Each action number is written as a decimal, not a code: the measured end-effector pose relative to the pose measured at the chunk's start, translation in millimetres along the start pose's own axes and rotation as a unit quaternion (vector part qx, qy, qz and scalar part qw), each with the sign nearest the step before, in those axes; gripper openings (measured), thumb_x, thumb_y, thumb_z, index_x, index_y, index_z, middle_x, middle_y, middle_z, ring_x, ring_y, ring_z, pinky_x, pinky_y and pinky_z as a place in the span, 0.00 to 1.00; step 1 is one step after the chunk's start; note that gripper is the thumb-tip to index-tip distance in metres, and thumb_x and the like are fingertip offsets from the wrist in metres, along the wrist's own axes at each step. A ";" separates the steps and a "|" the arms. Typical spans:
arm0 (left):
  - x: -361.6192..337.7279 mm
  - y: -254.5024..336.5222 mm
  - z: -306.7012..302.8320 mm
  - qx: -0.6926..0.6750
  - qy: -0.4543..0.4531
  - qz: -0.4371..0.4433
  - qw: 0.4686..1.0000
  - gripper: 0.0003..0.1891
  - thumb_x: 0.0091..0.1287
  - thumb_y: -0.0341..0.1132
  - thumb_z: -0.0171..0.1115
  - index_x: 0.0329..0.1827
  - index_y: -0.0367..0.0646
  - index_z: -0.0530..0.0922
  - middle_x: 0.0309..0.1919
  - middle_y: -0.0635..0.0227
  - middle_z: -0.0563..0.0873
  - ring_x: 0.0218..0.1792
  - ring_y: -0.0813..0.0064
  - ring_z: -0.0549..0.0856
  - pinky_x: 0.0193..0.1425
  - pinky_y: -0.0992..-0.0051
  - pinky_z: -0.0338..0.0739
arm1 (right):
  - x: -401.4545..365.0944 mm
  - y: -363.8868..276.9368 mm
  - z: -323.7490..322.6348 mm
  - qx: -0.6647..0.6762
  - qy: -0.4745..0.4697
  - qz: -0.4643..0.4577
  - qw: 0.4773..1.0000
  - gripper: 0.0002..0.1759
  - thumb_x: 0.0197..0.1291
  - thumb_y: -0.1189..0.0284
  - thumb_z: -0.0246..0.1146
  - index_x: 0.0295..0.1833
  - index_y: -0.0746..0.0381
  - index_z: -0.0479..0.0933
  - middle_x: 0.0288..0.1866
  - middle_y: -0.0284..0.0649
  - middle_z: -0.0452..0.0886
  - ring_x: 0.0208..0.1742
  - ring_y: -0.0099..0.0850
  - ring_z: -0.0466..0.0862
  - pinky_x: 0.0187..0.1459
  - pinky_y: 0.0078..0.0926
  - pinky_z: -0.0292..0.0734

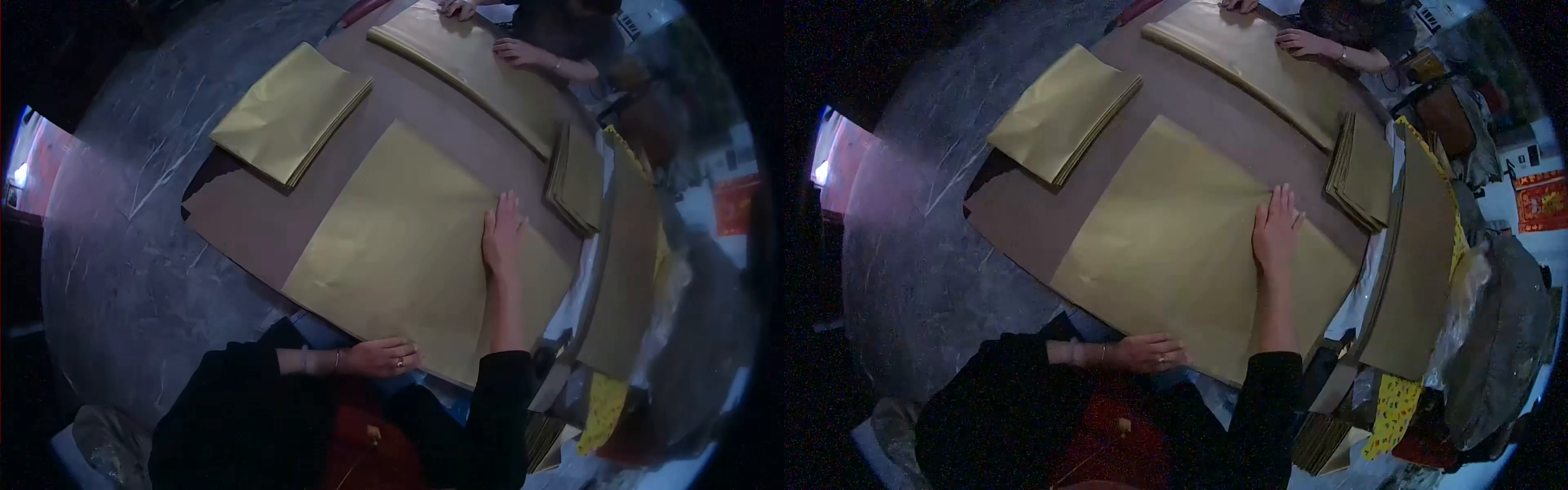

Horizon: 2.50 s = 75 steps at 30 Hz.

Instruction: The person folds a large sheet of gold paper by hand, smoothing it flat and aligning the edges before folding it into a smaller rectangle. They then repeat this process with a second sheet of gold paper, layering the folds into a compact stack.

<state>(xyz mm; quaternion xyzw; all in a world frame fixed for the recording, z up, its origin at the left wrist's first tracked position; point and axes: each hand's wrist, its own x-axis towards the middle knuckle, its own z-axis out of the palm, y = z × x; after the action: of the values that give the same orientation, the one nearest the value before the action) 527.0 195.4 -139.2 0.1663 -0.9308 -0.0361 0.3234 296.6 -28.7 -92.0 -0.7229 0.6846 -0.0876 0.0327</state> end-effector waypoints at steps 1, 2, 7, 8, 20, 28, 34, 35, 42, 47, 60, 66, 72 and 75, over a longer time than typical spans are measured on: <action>-1.4 2.1 0.4 0.000 -0.015 0.001 1.000 0.21 0.60 0.35 0.54 0.58 0.43 0.74 0.57 0.67 0.76 0.61 0.70 0.73 0.64 0.71 0.69 | 0.1 -0.2 1.1 -0.017 0.003 0.003 1.000 0.30 0.73 0.57 0.37 0.75 0.60 0.52 0.79 0.39 0.48 0.79 0.34 0.46 0.75 0.48 0.35; -3.2 3.4 1.9 -0.006 -0.017 0.004 1.000 0.21 0.60 0.35 0.54 0.58 0.43 0.74 0.57 0.67 0.76 0.61 0.70 0.73 0.64 0.71 0.69 | -1.0 -0.3 3.2 -0.024 0.009 0.005 1.000 0.30 0.73 0.57 0.37 0.75 0.60 0.51 0.79 0.39 0.47 0.79 0.35 0.46 0.75 0.48 0.35; 1.5 1.8 -1.9 -0.022 -0.017 -0.016 1.000 0.20 0.61 0.35 0.55 0.57 0.43 0.76 0.55 0.67 0.77 0.58 0.69 0.75 0.63 0.73 0.70 | -27.9 -21.4 0.7 0.018 0.002 -0.010 1.000 0.30 0.73 0.58 0.37 0.75 0.61 0.51 0.79 0.40 0.47 0.79 0.35 0.46 0.75 0.49 0.38; 2.9 0.9 -3.9 -0.021 -0.016 -0.011 1.000 0.20 0.61 0.35 0.55 0.57 0.43 0.76 0.55 0.67 0.77 0.58 0.69 0.75 0.63 0.73 0.70 | -37.9 -28.7 -2.8 0.023 -0.022 -0.029 0.999 0.30 0.73 0.59 0.38 0.75 0.61 0.52 0.79 0.41 0.47 0.79 0.36 0.46 0.74 0.49 0.38; -0.1 5.1 3.9 0.025 0.014 -0.021 0.999 0.18 0.61 0.35 0.57 0.55 0.47 0.77 0.53 0.72 0.78 0.55 0.73 0.78 0.62 0.74 0.72 | -57.8 -29.5 -2.7 0.056 -0.017 -0.009 0.998 0.31 0.72 0.59 0.40 0.74 0.63 0.52 0.78 0.43 0.50 0.78 0.37 0.48 0.75 0.47 0.38; 3.2 3.7 -2.9 -0.053 0.022 -0.063 0.996 0.13 0.60 0.35 0.59 0.49 0.47 0.79 0.49 0.72 0.80 0.51 0.74 0.79 0.58 0.76 0.74 | -9.2 -15.2 0.1 0.029 -0.003 0.034 0.999 0.31 0.73 0.57 0.36 0.75 0.61 0.51 0.78 0.40 0.48 0.79 0.36 0.47 0.75 0.46 0.38; 5.7 -0.9 -9.5 -0.025 0.015 -0.016 0.999 0.16 0.57 0.31 0.60 0.50 0.46 0.79 0.48 0.73 0.80 0.51 0.74 0.79 0.59 0.75 0.74 | -9.8 -16.3 -1.1 0.014 0.000 0.042 0.999 0.31 0.73 0.56 0.36 0.75 0.61 0.51 0.78 0.40 0.48 0.79 0.35 0.47 0.75 0.46 0.39; 5.4 -1.3 -7.3 -0.023 0.014 -0.015 1.000 0.16 0.57 0.31 0.60 0.50 0.46 0.79 0.48 0.73 0.80 0.51 0.74 0.79 0.59 0.75 0.74 | -10.7 -16.9 0.2 0.003 0.000 0.042 0.999 0.31 0.73 0.56 0.35 0.75 0.61 0.50 0.78 0.40 0.48 0.79 0.35 0.47 0.75 0.46 0.39; 13.3 -0.2 -14.1 -0.030 0.066 -0.045 0.996 0.14 0.57 0.32 0.61 0.46 0.46 0.82 0.43 0.74 0.81 0.49 0.76 0.80 0.55 0.77 0.75 | -66.6 -38.5 -1.4 0.018 -0.005 -0.002 1.000 0.31 0.73 0.58 0.38 0.75 0.63 0.50 0.78 0.43 0.48 0.78 0.37 0.48 0.74 0.48 0.40; 9.4 -0.5 -13.6 -0.024 0.030 -0.028 0.999 0.14 0.58 0.34 0.59 0.47 0.48 0.81 0.46 0.73 0.82 0.51 0.75 0.80 0.58 0.75 0.73 | -161.5 -68.9 -13.5 0.032 -0.046 -0.058 0.997 0.30 0.70 0.62 0.46 0.73 0.64 0.54 0.76 0.47 0.52 0.77 0.41 0.52 0.72 0.51 0.43; 4.2 2.1 -12.0 -0.029 -0.014 -0.037 0.999 0.18 0.58 0.35 0.56 0.52 0.49 0.80 0.53 0.73 0.79 0.58 0.74 0.77 0.63 0.72 0.70 | -220.3 -74.3 -24.4 0.109 -0.080 -0.061 0.989 0.28 0.68 0.65 0.48 0.72 0.57 0.59 0.76 0.43 0.55 0.76 0.41 0.56 0.72 0.53 0.43; 27.3 5.5 -41.9 -0.076 -0.089 -0.073 0.990 0.15 0.60 0.32 0.55 0.49 0.44 0.80 0.52 0.68 0.80 0.57 0.70 0.77 0.59 0.70 0.73 | -221.2 -72.0 -19.0 0.107 -0.059 -0.070 0.990 0.28 0.67 0.65 0.49 0.71 0.57 0.60 0.76 0.42 0.56 0.75 0.42 0.57 0.71 0.54 0.45; 57.1 -18.3 -52.0 -0.241 -0.082 -0.240 0.937 0.08 0.62 0.34 0.58 0.38 0.39 0.78 0.38 0.57 0.80 0.43 0.58 0.79 0.51 0.65 0.75 | -223.9 -71.9 -14.0 0.079 -0.053 -0.080 0.992 0.30 0.65 0.65 0.52 0.72 0.58 0.59 0.75 0.41 0.57 0.75 0.38 0.57 0.71 0.52 0.47; 71.0 -45.1 -36.2 -0.151 -0.134 -0.207 0.957 0.14 0.64 0.33 0.54 0.48 0.32 0.71 0.50 0.46 0.73 0.55 0.50 0.74 0.61 0.60 0.67 | -223.2 -70.3 -12.9 0.072 -0.042 -0.079 0.993 0.30 0.66 0.65 0.51 0.72 0.60 0.58 0.75 0.41 0.57 0.75 0.37 0.58 0.72 0.52 0.47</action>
<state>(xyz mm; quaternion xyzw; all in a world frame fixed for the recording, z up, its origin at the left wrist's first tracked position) 509.9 130.8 -76.7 0.2981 -0.8947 -0.2639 0.2024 353.0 198.7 -85.9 -0.7734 0.6154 -0.1087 0.1062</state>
